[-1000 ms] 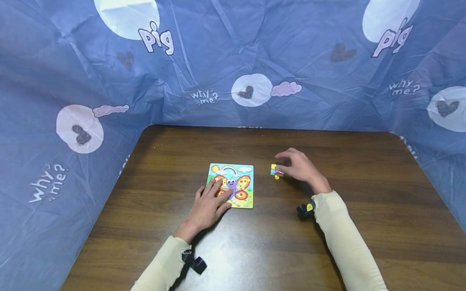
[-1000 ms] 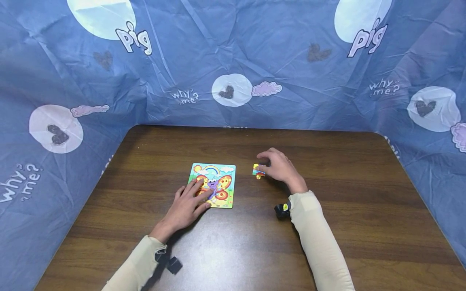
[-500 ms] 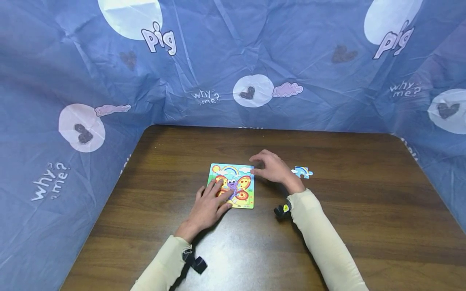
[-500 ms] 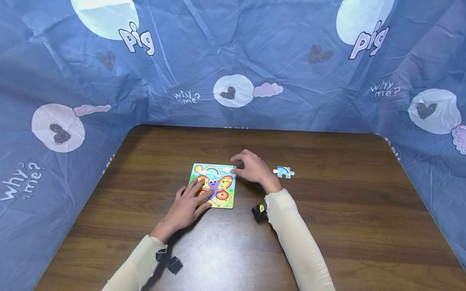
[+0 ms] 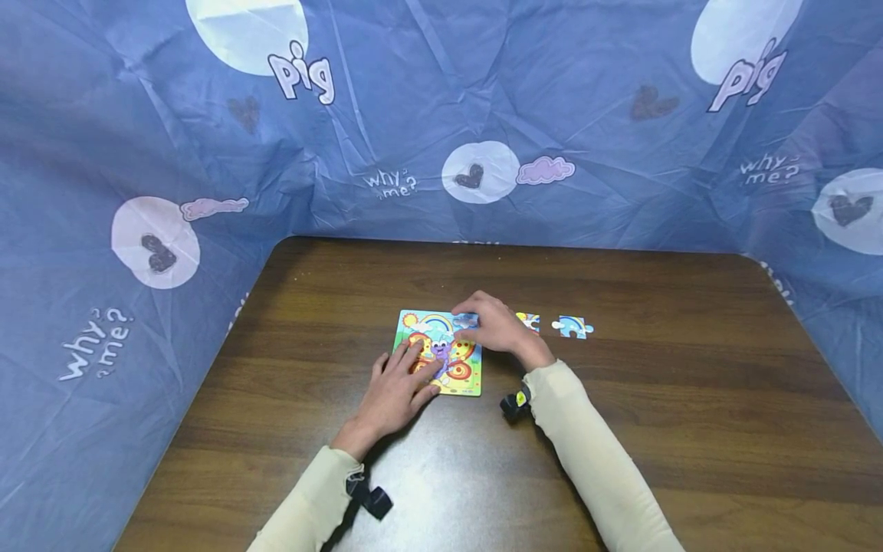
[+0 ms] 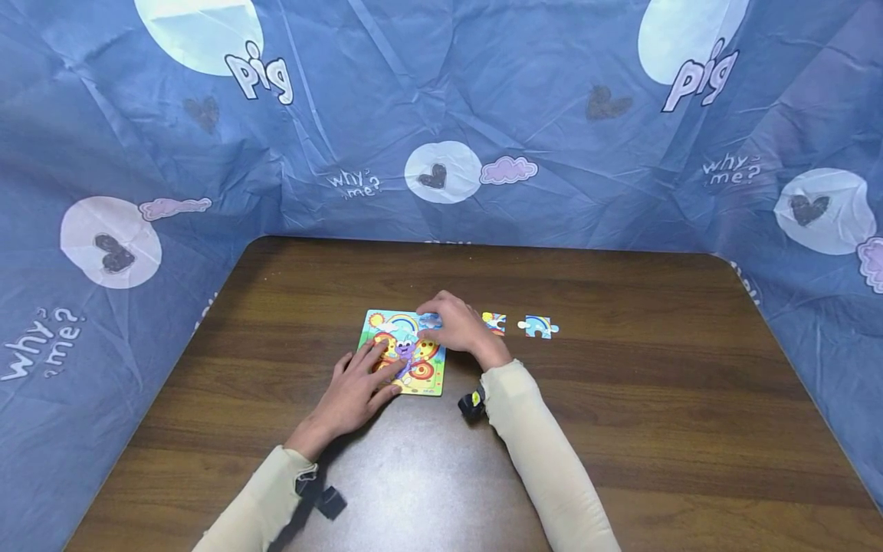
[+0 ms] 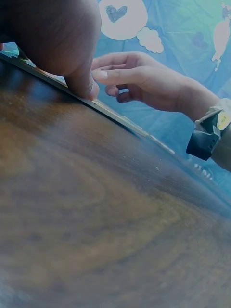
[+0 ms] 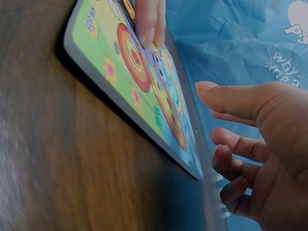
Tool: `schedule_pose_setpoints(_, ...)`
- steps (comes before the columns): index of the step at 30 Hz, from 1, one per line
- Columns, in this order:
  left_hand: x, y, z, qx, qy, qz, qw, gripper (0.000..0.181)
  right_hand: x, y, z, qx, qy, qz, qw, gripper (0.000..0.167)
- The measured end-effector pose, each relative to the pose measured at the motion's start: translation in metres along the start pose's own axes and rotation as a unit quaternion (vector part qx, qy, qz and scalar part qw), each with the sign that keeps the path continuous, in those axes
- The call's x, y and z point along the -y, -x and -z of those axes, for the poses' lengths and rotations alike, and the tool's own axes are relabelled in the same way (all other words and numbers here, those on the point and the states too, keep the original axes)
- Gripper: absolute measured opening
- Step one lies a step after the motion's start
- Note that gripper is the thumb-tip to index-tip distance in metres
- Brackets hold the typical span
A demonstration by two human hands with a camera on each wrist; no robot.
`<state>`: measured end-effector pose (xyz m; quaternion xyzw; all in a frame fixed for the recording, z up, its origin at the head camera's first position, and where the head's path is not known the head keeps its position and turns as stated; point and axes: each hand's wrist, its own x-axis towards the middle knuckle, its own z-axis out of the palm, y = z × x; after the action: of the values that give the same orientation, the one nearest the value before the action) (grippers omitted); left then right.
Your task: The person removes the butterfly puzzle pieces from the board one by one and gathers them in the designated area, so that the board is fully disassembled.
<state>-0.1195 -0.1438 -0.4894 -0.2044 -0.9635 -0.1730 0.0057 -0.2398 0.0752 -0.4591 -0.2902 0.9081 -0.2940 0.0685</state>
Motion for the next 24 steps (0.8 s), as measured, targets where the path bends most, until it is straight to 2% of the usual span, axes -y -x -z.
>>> schedule_pose_setpoints(9,0.0,0.001,0.001,0.006,0.006,0.005,1.0,0.047,0.001,-0.003,-0.011,0.024,-0.003,-0.013,0.9996,0.041)
schedule_pose_setpoints(19,-0.003,0.0,0.003,0.012,0.004,0.009,0.9999,0.047,-0.003,-0.003,-0.018,0.015,0.001,0.008,0.9999,0.034)
schedule_pose_setpoints(24,-0.004,-0.002,0.004,0.016,0.004,0.012,0.9998,0.047,-0.004,-0.002,-0.019,0.017,-0.002,0.002,0.9998,0.029)
